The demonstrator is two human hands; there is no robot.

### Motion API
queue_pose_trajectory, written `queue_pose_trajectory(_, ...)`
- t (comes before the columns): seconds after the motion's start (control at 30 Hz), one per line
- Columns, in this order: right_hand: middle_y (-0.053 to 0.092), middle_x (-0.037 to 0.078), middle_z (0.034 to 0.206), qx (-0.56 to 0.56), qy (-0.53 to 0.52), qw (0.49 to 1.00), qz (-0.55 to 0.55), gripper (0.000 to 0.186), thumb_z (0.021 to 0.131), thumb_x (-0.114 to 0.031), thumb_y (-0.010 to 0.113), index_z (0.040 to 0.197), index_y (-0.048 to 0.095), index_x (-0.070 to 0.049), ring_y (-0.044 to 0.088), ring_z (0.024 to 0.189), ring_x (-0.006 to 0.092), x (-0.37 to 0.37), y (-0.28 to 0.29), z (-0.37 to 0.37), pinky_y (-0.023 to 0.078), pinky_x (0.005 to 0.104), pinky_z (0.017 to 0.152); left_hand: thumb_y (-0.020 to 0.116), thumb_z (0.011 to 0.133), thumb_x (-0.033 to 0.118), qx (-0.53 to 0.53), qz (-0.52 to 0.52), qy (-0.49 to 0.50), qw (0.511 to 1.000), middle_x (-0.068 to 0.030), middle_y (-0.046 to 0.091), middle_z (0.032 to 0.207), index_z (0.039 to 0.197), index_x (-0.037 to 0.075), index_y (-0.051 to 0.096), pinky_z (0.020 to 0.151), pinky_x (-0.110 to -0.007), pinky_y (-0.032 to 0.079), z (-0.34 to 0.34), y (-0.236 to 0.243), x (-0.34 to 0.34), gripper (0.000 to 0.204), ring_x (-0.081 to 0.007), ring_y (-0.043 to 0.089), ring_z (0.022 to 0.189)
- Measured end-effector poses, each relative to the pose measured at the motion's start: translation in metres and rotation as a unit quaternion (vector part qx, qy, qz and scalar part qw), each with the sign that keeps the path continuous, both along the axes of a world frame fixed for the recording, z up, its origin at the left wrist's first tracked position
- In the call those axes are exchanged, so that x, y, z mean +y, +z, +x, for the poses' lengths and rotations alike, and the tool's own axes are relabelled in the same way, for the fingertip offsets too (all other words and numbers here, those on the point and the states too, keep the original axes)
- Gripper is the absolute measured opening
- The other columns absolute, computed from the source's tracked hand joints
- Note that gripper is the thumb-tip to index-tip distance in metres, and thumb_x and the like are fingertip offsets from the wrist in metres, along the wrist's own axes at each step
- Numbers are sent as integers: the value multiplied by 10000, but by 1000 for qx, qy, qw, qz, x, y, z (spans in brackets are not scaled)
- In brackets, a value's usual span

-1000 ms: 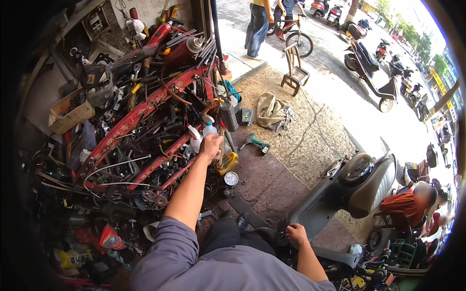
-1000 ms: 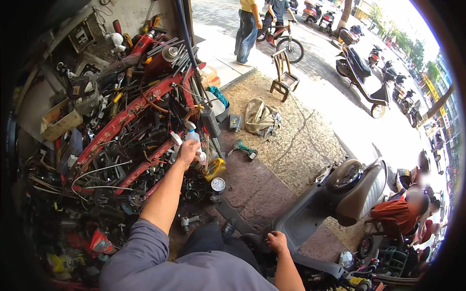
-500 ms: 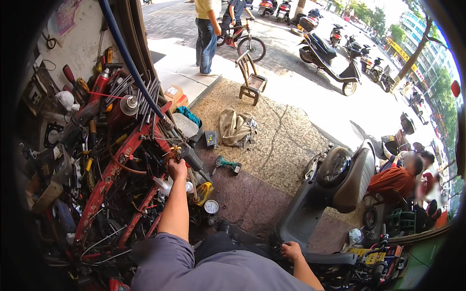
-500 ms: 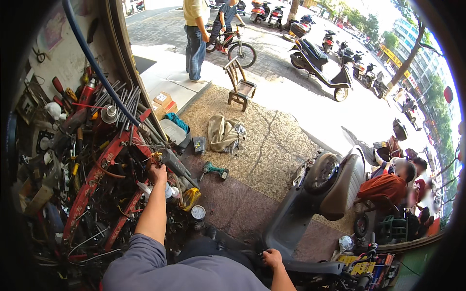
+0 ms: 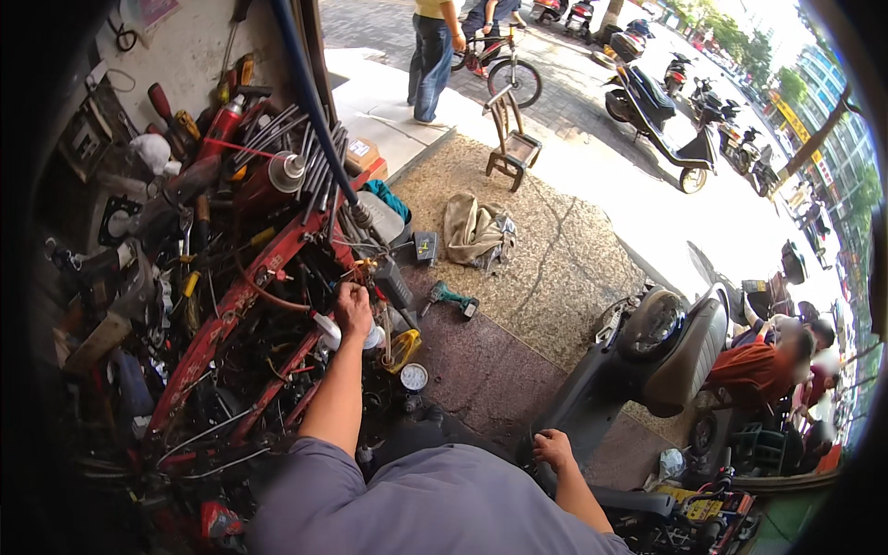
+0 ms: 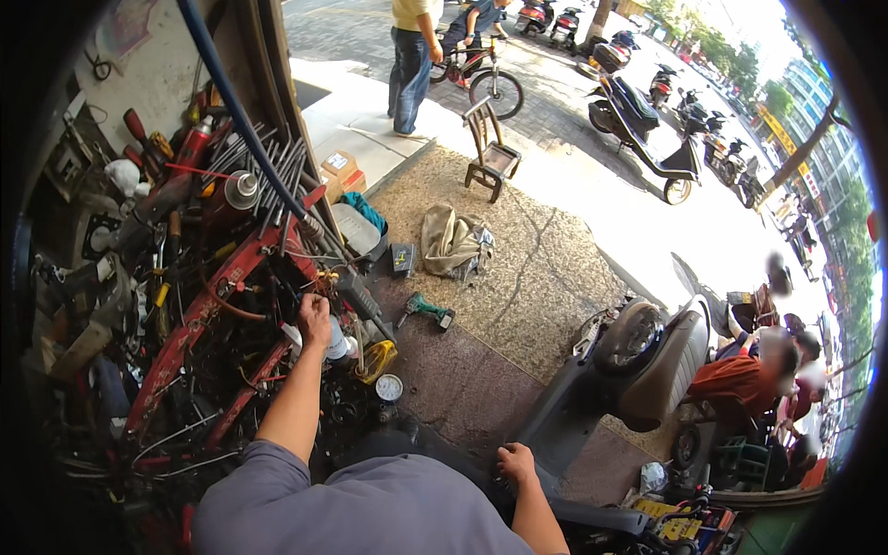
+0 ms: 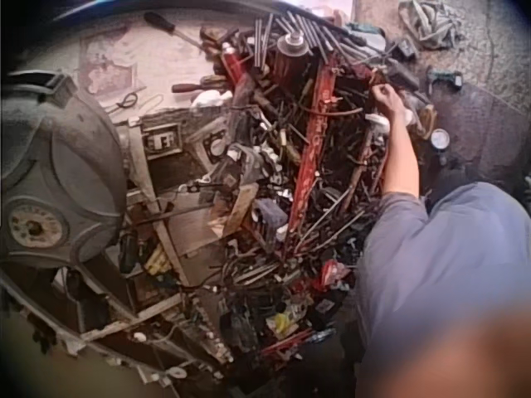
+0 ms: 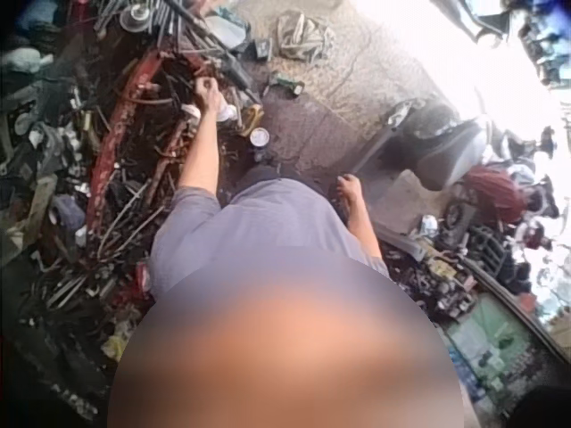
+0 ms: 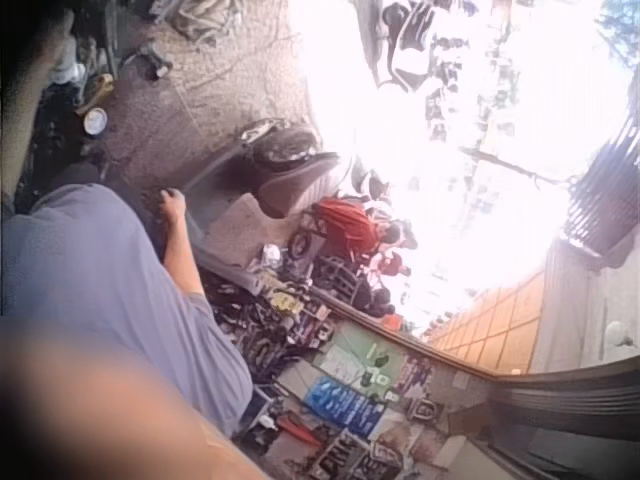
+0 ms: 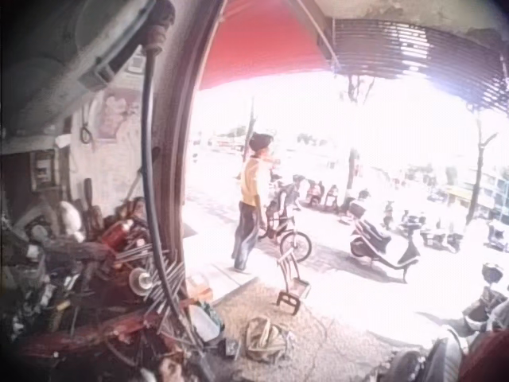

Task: The person works on a scooter's handlebar area, manipulating wires and components. Then the person uses a pump to inflate the front and rear tires of a bicycle. The person also adjusts the bicycle seat height.

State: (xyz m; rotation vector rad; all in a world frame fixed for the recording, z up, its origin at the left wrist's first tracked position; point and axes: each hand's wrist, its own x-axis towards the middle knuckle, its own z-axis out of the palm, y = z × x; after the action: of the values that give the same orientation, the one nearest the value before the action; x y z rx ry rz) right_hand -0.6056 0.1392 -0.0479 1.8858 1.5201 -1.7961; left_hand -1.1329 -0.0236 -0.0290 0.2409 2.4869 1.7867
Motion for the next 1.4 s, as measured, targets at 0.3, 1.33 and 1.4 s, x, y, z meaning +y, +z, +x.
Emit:
queue_pose_trajectory(0.3,660,128,889,-31,70,997,23,341,926,-123,629,1204,588,71,616,654,176,0,12,-14,510,292,541,681,875,183,-49,158,42,985,-124,738,967,1076,11,662,821,-363,527,-15,-21,28,265,-253,702,862)
queue_pose_trajectory(1.33,695,157,892,-42,142,987,64,329,923,-164,663,1146,632,76,686,690,238,89,-39,-11,565,349,582,547,947,182,129,407,-26,904,-107,584,1259,1411,98,383,505,-230,436,48,333,36,500,-134,602,721)
queue_pose_trajectory(1.4,696,164,895,-13,111,993,50,332,921,-168,671,1145,629,72,686,685,242,116,-55,-13,568,358,577,543,937,208,120,432,-46,893,-135,551,1347,1452,83,355,506,-226,448,33,364,48,562,-173,663,769)
